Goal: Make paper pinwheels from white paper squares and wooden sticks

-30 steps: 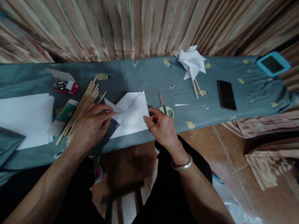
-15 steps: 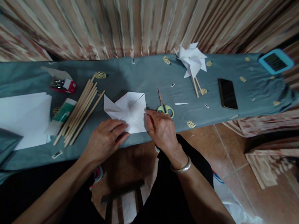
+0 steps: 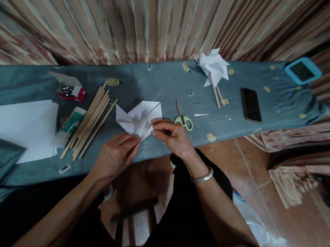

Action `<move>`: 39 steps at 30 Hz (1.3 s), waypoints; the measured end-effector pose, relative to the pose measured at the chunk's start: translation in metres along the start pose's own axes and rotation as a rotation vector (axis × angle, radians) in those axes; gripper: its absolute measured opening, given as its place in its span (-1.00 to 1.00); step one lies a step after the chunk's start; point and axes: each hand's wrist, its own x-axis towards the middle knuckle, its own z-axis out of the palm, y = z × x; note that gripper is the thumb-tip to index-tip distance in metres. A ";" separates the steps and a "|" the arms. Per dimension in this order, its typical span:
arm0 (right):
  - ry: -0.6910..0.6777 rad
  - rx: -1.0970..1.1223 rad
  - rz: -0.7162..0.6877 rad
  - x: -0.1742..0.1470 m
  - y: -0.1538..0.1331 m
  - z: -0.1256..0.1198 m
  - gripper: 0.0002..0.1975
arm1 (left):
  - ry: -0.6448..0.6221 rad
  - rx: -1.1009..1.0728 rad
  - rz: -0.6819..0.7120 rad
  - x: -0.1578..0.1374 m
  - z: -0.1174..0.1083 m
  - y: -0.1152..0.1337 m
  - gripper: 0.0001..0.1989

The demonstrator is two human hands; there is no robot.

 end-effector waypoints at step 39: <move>0.217 -0.608 -0.097 0.008 -0.003 0.035 -0.98 | 0.013 -0.018 0.010 -0.001 0.001 0.006 -0.80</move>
